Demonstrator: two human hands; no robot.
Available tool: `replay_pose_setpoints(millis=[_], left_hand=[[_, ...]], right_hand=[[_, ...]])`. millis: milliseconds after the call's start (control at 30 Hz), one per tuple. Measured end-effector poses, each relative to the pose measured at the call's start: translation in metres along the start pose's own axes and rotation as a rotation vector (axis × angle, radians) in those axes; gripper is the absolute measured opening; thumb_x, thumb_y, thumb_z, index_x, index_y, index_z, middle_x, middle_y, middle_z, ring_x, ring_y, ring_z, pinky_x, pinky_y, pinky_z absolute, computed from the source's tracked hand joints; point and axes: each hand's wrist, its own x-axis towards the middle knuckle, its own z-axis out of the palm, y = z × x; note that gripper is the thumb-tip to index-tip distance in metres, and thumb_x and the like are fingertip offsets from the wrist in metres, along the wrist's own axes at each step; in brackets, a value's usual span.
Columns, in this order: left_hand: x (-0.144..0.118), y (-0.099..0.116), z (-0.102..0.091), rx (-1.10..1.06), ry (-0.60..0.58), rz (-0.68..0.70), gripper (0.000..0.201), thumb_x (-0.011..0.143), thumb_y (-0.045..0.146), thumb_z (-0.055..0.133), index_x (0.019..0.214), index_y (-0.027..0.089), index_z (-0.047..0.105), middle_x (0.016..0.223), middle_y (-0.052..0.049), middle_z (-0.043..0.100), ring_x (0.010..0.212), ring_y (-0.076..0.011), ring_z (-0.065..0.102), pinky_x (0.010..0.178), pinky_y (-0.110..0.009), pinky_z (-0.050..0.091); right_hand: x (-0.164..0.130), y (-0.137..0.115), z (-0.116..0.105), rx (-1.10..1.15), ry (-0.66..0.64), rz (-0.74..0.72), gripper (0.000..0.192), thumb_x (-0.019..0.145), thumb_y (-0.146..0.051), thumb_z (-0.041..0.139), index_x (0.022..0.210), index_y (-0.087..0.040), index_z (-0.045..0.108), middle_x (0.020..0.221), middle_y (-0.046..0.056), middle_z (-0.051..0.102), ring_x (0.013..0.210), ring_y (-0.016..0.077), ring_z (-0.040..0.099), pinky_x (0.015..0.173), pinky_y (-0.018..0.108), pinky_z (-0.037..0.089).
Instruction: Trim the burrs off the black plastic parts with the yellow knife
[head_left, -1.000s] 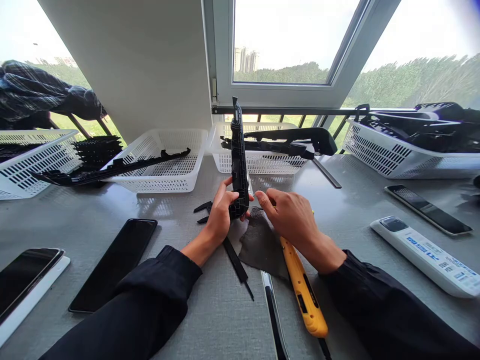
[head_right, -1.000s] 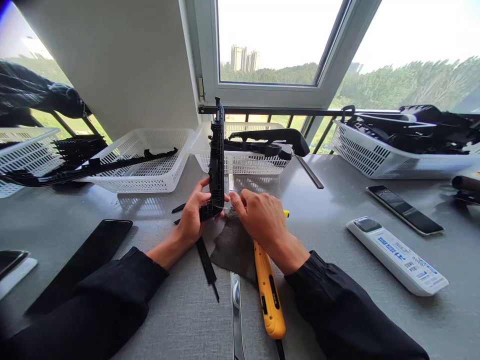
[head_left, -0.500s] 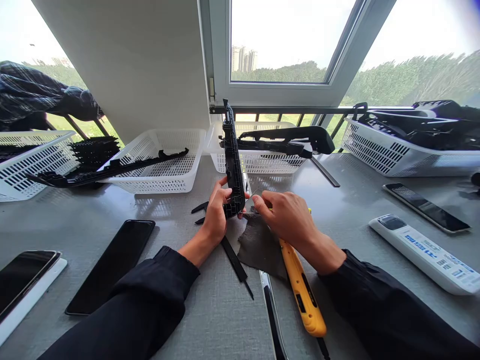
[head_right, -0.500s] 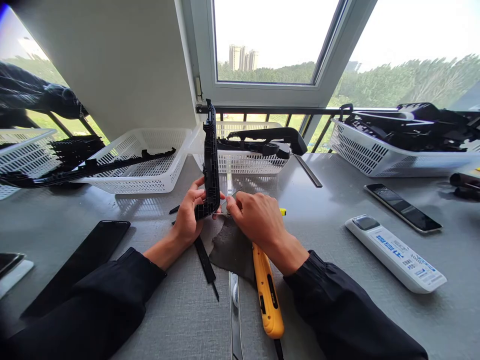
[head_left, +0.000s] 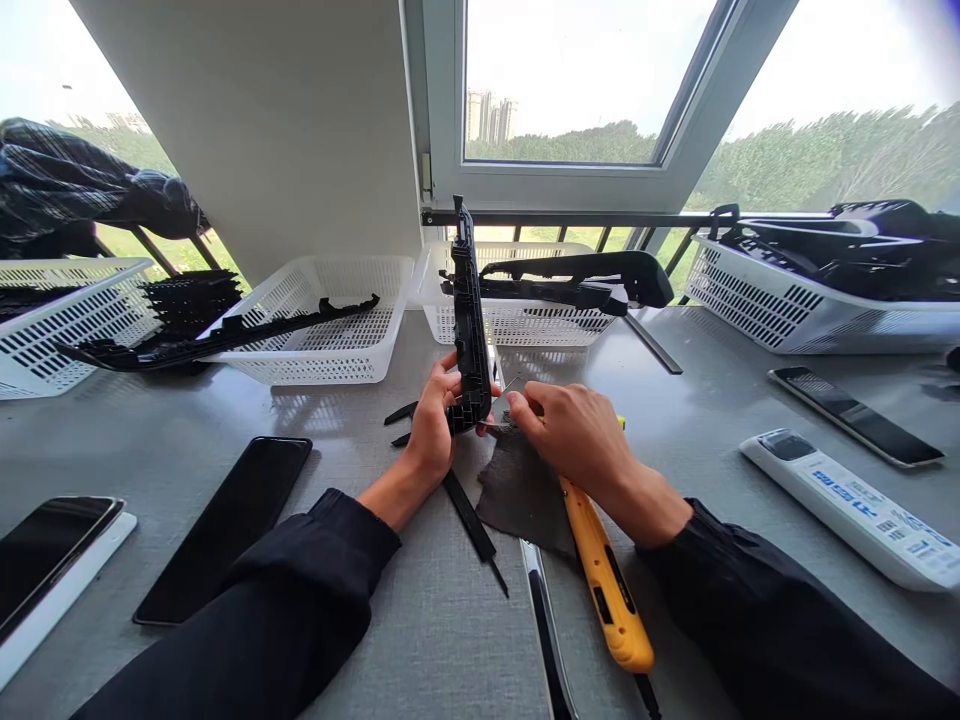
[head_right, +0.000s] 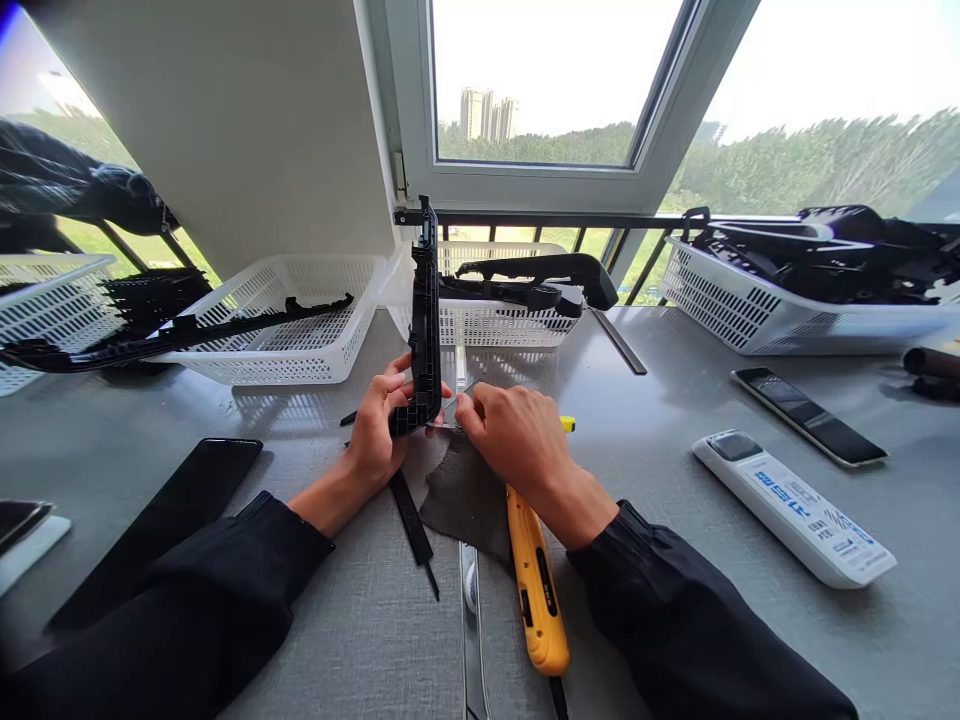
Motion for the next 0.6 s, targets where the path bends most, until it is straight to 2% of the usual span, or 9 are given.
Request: replay_pose_setpoints(millis=[133, 333, 500, 600], left_hand=[[0.002, -0.003, -0.001, 0.027, -0.012, 0.011, 0.044, 0.089, 0.044, 0.052, 0.125, 0.018, 0.05, 0.082, -0.004, 0.072, 0.054, -0.0167, 0.061, 0.05, -0.028, 0.046], [-0.002, -0.008, 0.0, 0.128, -0.037, 0.044, 0.05, 0.094, 0.054, 0.056, 0.131, 0.022, 0.049, 0.087, -0.001, 0.07, 0.054, -0.0139, 0.06, 0.047, -0.026, 0.046], [-0.01, -0.01, 0.001, 0.254, -0.09, 0.088, 0.054, 0.101, 0.059, 0.048, 0.144, 0.026, 0.045, 0.092, -0.002, 0.07, 0.058, -0.0134, 0.06, 0.057, -0.027, 0.05], [-0.012, -0.01, 0.002, 0.265, -0.091, 0.082, 0.057, 0.101, 0.06, 0.049, 0.147, 0.027, 0.046, 0.093, -0.002, 0.069, 0.065, -0.0158, 0.062, 0.062, -0.029, 0.051]], right_hand=[[0.0, 0.0, -0.002, 0.042, -0.001, 0.01, 0.048, 0.104, -0.047, 0.045, 0.067, -0.019, 0.056, 0.061, 0.0, 0.054, 0.056, 0.0111, 0.033, 0.062, 0.031, 0.013], [-0.001, 0.001, -0.001, 0.089, 0.025, -0.009, 0.064, 0.11, -0.056, 0.026, 0.069, -0.02, 0.06, 0.062, 0.002, 0.059, 0.057, 0.0132, 0.042, 0.062, 0.031, 0.015], [-0.001, 0.0, 0.002, 0.024, -0.008, -0.011, 0.067, 0.11, -0.06, 0.026, 0.075, -0.02, 0.067, 0.069, 0.005, 0.067, 0.062, 0.0153, 0.053, 0.063, 0.031, 0.016], [-0.002, -0.002, 0.001, 0.011, -0.038, -0.009, 0.068, 0.11, -0.061, 0.026, 0.077, -0.02, 0.069, 0.072, 0.006, 0.07, 0.064, 0.0157, 0.055, 0.063, 0.032, 0.017]])
